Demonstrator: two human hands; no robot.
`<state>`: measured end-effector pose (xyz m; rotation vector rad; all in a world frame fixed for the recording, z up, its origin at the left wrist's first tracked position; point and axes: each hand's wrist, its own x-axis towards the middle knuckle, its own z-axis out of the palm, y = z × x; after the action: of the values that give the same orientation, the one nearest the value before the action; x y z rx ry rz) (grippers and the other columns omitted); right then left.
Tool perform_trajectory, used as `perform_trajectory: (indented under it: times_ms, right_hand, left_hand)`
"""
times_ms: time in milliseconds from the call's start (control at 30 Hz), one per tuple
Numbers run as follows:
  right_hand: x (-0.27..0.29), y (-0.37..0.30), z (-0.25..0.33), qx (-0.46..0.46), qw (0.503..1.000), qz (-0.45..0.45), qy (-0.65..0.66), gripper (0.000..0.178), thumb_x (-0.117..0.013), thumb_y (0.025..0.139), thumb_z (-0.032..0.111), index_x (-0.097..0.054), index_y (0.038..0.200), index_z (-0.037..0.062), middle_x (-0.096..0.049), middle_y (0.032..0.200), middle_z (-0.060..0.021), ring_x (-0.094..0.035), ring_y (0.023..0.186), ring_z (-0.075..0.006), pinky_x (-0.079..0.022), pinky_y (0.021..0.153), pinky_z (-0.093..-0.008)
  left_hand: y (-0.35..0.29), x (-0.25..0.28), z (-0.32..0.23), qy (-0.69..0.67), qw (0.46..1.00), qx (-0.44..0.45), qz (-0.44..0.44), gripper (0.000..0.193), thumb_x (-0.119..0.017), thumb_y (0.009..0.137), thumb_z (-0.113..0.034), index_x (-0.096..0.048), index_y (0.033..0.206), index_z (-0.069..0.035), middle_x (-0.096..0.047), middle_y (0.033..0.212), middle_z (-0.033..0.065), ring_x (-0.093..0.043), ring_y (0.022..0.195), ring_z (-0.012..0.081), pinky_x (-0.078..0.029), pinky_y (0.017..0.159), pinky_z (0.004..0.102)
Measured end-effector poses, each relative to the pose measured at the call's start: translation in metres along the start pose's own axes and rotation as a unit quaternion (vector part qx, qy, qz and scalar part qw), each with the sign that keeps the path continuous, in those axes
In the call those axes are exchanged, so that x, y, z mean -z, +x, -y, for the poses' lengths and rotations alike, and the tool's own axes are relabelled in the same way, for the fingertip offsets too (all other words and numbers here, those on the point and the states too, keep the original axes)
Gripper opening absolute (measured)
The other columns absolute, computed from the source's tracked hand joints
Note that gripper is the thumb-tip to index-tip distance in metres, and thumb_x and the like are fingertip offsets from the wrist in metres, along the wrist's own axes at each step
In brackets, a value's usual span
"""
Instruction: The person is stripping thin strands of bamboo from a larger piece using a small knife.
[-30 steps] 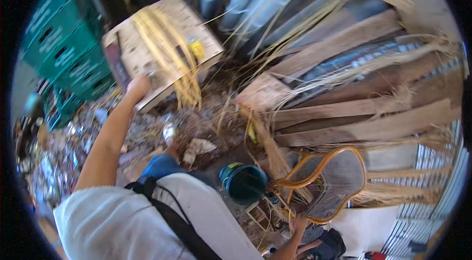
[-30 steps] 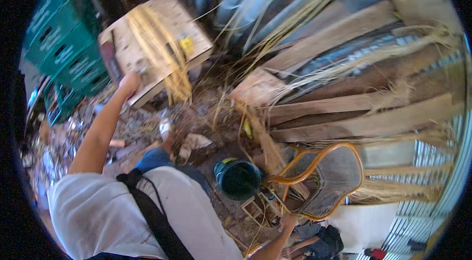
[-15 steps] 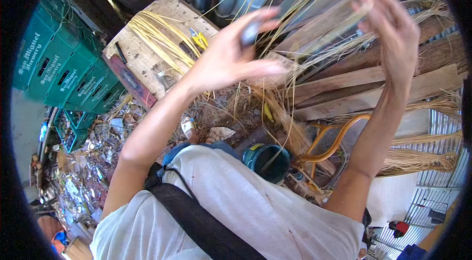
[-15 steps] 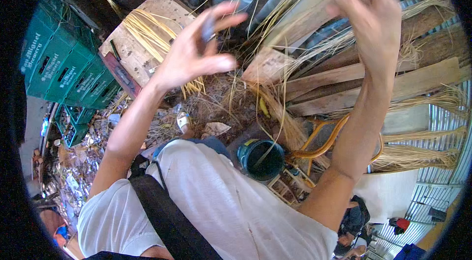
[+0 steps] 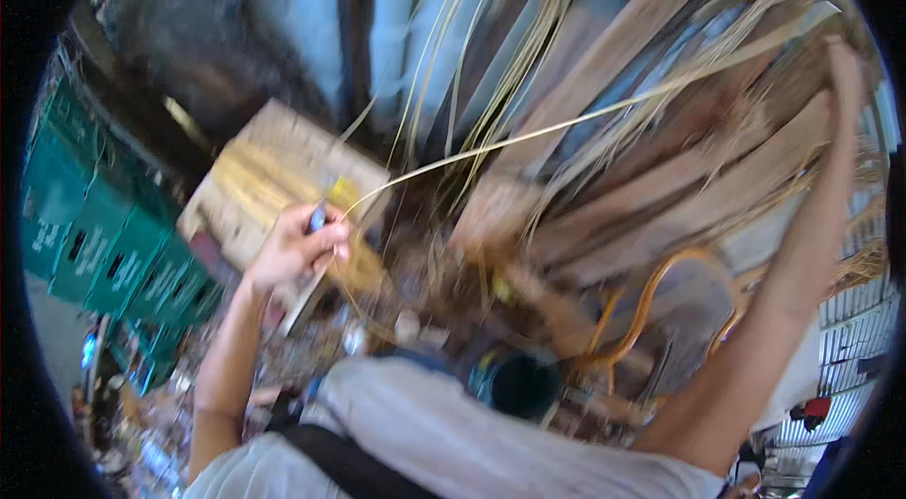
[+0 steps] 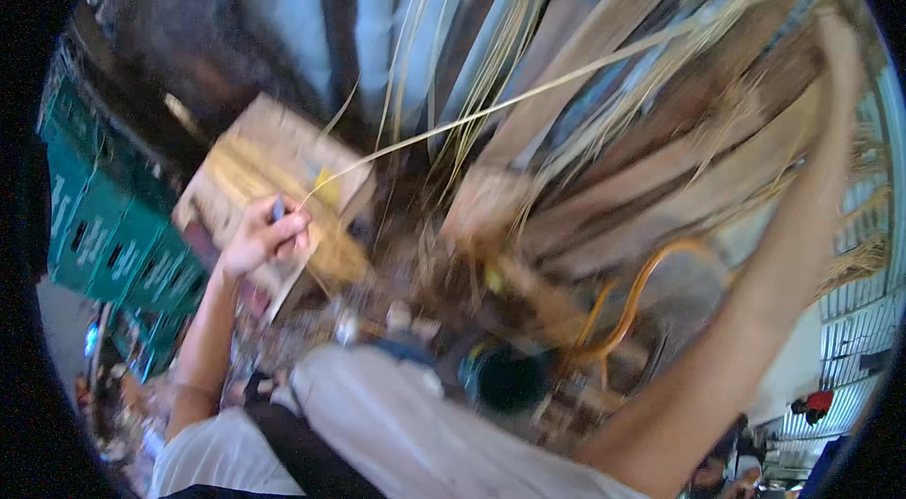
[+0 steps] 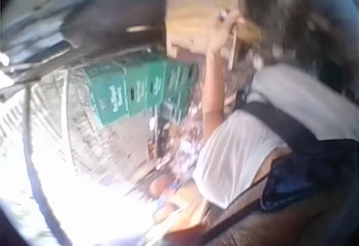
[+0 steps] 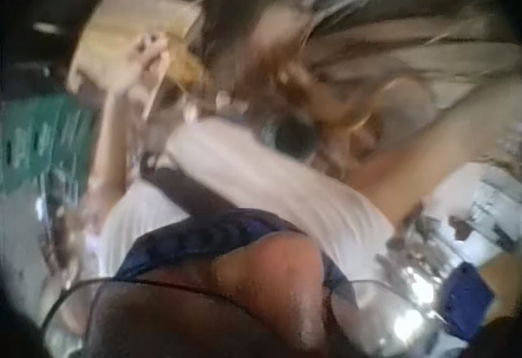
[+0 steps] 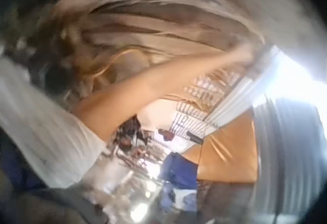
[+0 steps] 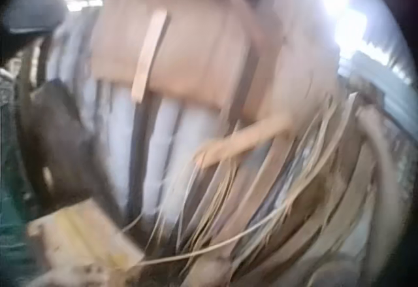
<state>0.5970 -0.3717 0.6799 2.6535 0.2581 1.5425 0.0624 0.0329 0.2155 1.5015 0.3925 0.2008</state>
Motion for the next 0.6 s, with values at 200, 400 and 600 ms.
perform_trajectory:
  times_ms: [200, 400, 600]
  right_hand:
    - [-0.110, -0.099, 0.100, -0.119, 0.941, 0.072, 0.307, 0.038, -0.049, 0.079, 0.028, -0.066, 0.070, -0.0049, -0.063, 0.060, -0.0197, -0.066, 0.055, -0.0289, -0.053, 0.061, -0.0400]
    - [-0.134, -0.186, 0.184, -0.164, 0.917, 0.259, 0.254, 0.028, -0.051, 0.080, 0.025, -0.067, 0.084, 0.0015, -0.067, 0.066, -0.0128, -0.068, 0.065, -0.0269, -0.053, 0.072, -0.0383]
    - [-0.275, -0.379, 0.213, 0.006, 0.861, 0.417, 0.290, 0.029, -0.055, 0.082, 0.030, -0.070, 0.084, 0.0059, -0.068, 0.070, -0.0163, -0.068, 0.068, -0.0259, -0.052, 0.068, -0.0379]
  left_hand:
    - [0.129, -0.102, -0.211, -0.091, 0.958, -0.273, -0.020, 0.022, -0.058, 0.092, -0.024, -0.058, 0.089, -0.003, -0.056, 0.061, -0.0005, -0.038, 0.036, 0.0035, -0.029, 0.034, 0.0190]
    - [0.242, -0.129, -0.252, 0.010, 0.963, -0.270, -0.025, 0.020, -0.059, 0.091, -0.022, -0.058, 0.083, -0.003, -0.058, 0.063, 0.0013, -0.041, 0.039, 0.0050, -0.032, 0.035, 0.0213]
    - [0.254, -0.117, -0.140, 0.128, 0.984, -0.108, -0.054, 0.035, -0.064, 0.084, -0.030, -0.063, 0.097, 0.002, -0.065, 0.066, 0.0088, -0.056, 0.048, 0.0137, -0.047, 0.047, 0.0313]
